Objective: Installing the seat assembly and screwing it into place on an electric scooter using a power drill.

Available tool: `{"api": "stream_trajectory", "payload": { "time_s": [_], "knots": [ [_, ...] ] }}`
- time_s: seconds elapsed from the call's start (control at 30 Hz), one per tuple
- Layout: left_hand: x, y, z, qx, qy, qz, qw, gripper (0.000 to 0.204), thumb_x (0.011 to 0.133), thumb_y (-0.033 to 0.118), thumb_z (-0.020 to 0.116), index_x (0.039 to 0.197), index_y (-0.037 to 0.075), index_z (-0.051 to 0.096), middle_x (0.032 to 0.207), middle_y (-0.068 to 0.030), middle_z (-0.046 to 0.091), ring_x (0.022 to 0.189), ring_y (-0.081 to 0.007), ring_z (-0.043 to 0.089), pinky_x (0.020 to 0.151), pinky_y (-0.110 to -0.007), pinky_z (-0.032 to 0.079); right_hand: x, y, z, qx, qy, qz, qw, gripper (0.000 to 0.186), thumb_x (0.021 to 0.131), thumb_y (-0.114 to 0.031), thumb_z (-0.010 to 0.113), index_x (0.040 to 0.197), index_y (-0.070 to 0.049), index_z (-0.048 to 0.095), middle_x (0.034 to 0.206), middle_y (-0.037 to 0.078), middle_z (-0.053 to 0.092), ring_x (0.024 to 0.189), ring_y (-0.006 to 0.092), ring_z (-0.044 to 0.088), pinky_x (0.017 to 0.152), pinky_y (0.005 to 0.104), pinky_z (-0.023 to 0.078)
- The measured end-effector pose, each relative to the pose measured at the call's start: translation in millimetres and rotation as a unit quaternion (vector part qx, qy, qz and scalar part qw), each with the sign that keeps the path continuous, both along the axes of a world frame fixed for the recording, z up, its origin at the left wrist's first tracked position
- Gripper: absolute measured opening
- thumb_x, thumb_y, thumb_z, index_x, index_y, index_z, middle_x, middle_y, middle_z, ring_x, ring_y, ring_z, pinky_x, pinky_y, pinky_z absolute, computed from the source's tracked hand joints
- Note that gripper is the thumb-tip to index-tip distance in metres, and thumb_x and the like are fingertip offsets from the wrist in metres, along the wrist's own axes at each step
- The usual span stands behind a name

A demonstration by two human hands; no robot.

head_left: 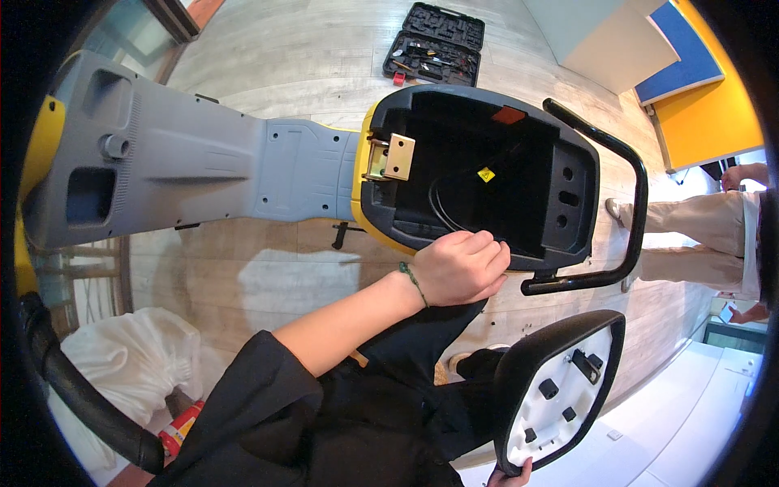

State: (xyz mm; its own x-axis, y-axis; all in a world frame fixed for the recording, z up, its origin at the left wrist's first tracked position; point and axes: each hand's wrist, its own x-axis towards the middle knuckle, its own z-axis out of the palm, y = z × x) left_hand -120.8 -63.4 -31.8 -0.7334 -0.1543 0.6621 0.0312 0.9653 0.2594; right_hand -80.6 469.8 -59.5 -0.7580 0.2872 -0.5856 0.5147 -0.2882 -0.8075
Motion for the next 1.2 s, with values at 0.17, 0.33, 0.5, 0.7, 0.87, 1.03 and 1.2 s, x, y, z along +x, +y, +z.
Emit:
{"api": "stream_trajectory", "payload": {
  "time_s": [0.17,0.33,0.5,0.7,0.87,1.03,1.2],
  "knots": [
    [32,-15,18,0.033,0.027,-0.026,0.999,0.023,0.07,0.02,0.069,0.089,0.008,0.064,0.094,-0.0019,0.061,0.092,-0.0178,0.057,0.081,-0.033,0.047,6,9,-9,-0.001,0.005,-0.008,1.0,0.049,0.091,-0.025,0.044,0.122,0.012,0.044,0.118,0.025,0.054,0.108,0.037,0.054,0.092,0.0493,0.045],
    [44,-47,15,-0.017,-0.006,0.042,0.999,0.018,0.071,0.022,0.068,0.082,0.009,0.063,0.088,-0.0004,0.061,0.086,-0.0172,0.056,0.075,-0.032,0.046,10,17,-12,-0.032,0.017,-0.027,0.999,0.049,0.09,-0.025,0.045,0.121,0.013,0.044,0.116,0.025,0.054,0.106,0.0382,0.054,0.092,0.0502,0.045],
    [25,-52,10,0.012,-0.076,0.049,0.996,0.02,0.072,0.027,0.066,0.067,0.009,0.058,0.071,-0.001,0.058,0.061,-0.0164,0.055,0.05,-0.028,0.042,15,26,-6,-0.001,-0.003,-0.047,0.999,0.049,0.089,-0.027,0.049,0.118,0.013,0.047,0.115,0.024,0.055,0.104,0.0359,0.055,0.091,0.047,0.046],
    [17,-48,13,0.051,-0.143,0.101,0.983,0.016,0.07,0.024,0.065,0.067,0.01,0.059,0.071,-0.0011,0.059,0.057,-0.016,0.055,0.05,-0.028,0.041,24,27,2,0.089,-0.045,-0.096,0.99,0.041,0.087,-0.029,0.053,0.108,0.006,0.057,0.101,0.017,0.061,0.091,0.0301,0.059,0.078,0.0401,0.05],
    [13,-48,13,0.064,-0.166,0.128,0.976,0.013,0.068,0.022,0.064,0.065,0.011,0.058,0.069,-0.0001,0.057,0.056,-0.0155,0.054,0.049,-0.029,0.04,39,54,1,0.047,-0.07,-0.09,0.992,0.047,0.086,-0.027,0.047,0.118,0.006,0.052,0.117,0.024,0.054,0.107,0.0338,0.053,0.084,0.0421,0.049],
    [15,-49,5,0.059,-0.114,0.118,0.985,0.02,0.068,0.027,0.063,0.058,0.014,0.052,0.06,-0.0003,0.046,0.053,-0.0154,0.05,0.048,-0.029,0.037,56,84,-36,0.28,0.099,0.065,0.953,0.054,0.082,-0.037,0.061,0.112,0.008,0.055,0.105,0.02,0.057,0.087,0.0283,0.058,0.07,0.0345,0.051],
    [19,-51,0,0.071,-0.063,0.122,0.988,0.023,0.07,0.027,0.063,0.056,0.013,0.051,0.059,-0.0009,0.047,0.054,-0.0155,0.051,0.05,-0.029,0.038,69,98,-51,0.458,0.251,0.102,0.847,0.058,0.074,-0.042,0.076,0.099,0.008,0.06,0.087,0.013,0.061,0.063,0.022,0.059,0.055,0.0252,0.05]
  ]
}}
